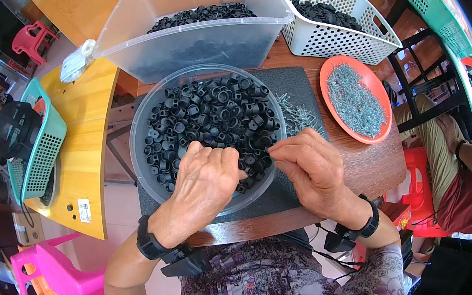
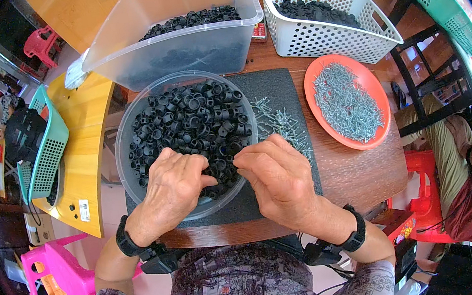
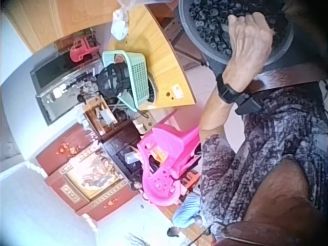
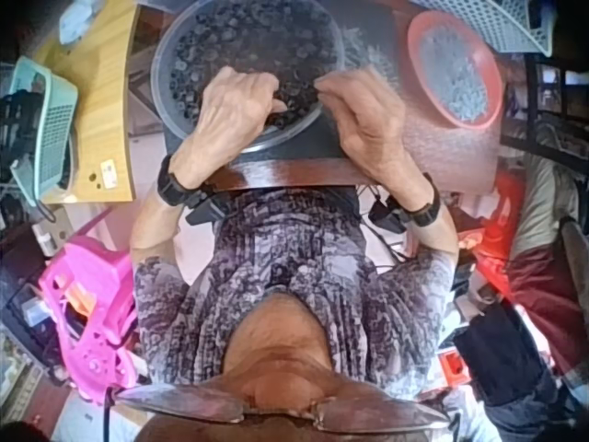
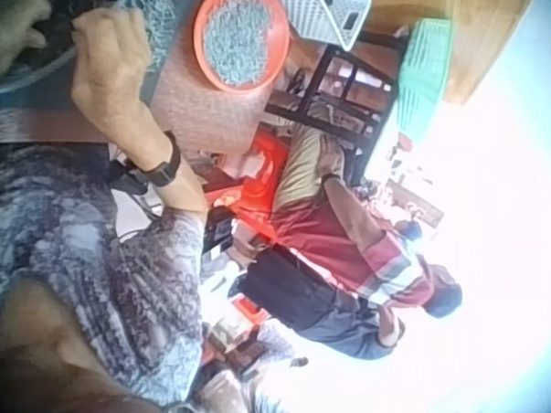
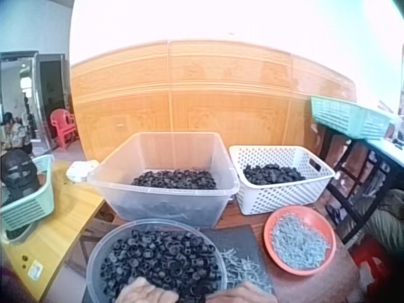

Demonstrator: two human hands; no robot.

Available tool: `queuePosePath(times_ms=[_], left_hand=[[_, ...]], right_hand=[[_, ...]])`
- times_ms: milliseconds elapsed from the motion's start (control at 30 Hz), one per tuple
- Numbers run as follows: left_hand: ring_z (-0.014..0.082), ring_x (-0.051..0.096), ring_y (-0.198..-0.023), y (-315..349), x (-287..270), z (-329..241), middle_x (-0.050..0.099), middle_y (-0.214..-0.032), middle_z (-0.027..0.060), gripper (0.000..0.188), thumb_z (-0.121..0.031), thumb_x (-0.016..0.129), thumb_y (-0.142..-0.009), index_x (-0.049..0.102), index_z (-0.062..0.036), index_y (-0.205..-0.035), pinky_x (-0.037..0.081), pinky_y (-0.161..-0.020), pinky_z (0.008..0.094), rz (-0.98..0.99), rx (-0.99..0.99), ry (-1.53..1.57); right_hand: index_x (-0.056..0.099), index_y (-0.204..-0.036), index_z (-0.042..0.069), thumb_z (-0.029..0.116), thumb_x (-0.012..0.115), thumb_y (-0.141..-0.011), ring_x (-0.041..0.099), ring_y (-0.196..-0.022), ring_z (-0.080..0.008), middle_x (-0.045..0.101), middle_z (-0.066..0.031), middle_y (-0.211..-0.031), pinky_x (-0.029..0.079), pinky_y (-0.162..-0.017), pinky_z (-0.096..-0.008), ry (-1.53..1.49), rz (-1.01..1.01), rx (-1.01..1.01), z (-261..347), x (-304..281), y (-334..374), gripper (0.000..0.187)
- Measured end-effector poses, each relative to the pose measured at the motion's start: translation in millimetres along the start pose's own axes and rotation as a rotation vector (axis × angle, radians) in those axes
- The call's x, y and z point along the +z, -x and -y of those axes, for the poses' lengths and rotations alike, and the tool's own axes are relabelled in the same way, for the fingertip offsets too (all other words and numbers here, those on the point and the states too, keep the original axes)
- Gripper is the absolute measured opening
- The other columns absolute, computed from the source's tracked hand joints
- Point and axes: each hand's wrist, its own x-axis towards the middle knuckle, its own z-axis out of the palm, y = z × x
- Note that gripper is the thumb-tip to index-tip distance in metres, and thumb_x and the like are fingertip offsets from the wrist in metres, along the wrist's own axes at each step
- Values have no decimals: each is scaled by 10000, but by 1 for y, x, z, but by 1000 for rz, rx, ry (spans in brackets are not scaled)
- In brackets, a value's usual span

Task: Assembling small black plastic caps with grey plastic stems by pushing them together.

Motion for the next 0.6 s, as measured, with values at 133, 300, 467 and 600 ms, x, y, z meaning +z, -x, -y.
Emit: queuePosePath(times_ms=[133, 300, 467, 600], left_hand=[[197, 562, -571, 2, -19, 4, 563, -615, 85, 192, -116, 700, -745, 533, -23, -758, 396, -585, 316, -22, -42, 183], [71, 581, -645, 13, -28, 4, 616, -731, 32, 189, -133, 657, -847, 579, 28, -906, 464, -533, 201, 159, -636, 1159], [95, 583, -632, 15, -31, 5, 627, -758, 57, 189, -138, 661, -847, 601, 28, -915, 471, -551, 206, 139, -692, 1365], [115, 597, -647, 20, -26, 1, 639, -779, 90, 188, -117, 669, -836, 604, 38, -919, 485, -579, 212, -44, -744, 1463]], right_hand=[[594, -885, -15, -94, 671, -645, 550, -650, -286, 619, -138, -824, 444, -570, -339, -15, 4, 17, 4, 0, -1, 264], [610, -934, -2, -70, 666, -655, 548, -702, -280, 607, -137, -880, 454, -600, -338, -133, 38, 32, 16, 15, -16, 293], [609, -964, 3, -57, 661, -658, 547, -756, -280, 595, -122, -903, 458, -624, -353, -187, 81, -47, 17, 30, -19, 316], [597, -959, -2, -69, 662, -650, 551, -741, -283, 602, -124, -898, 455, -623, -351, -214, 37, -20, 18, 38, -22, 323]])
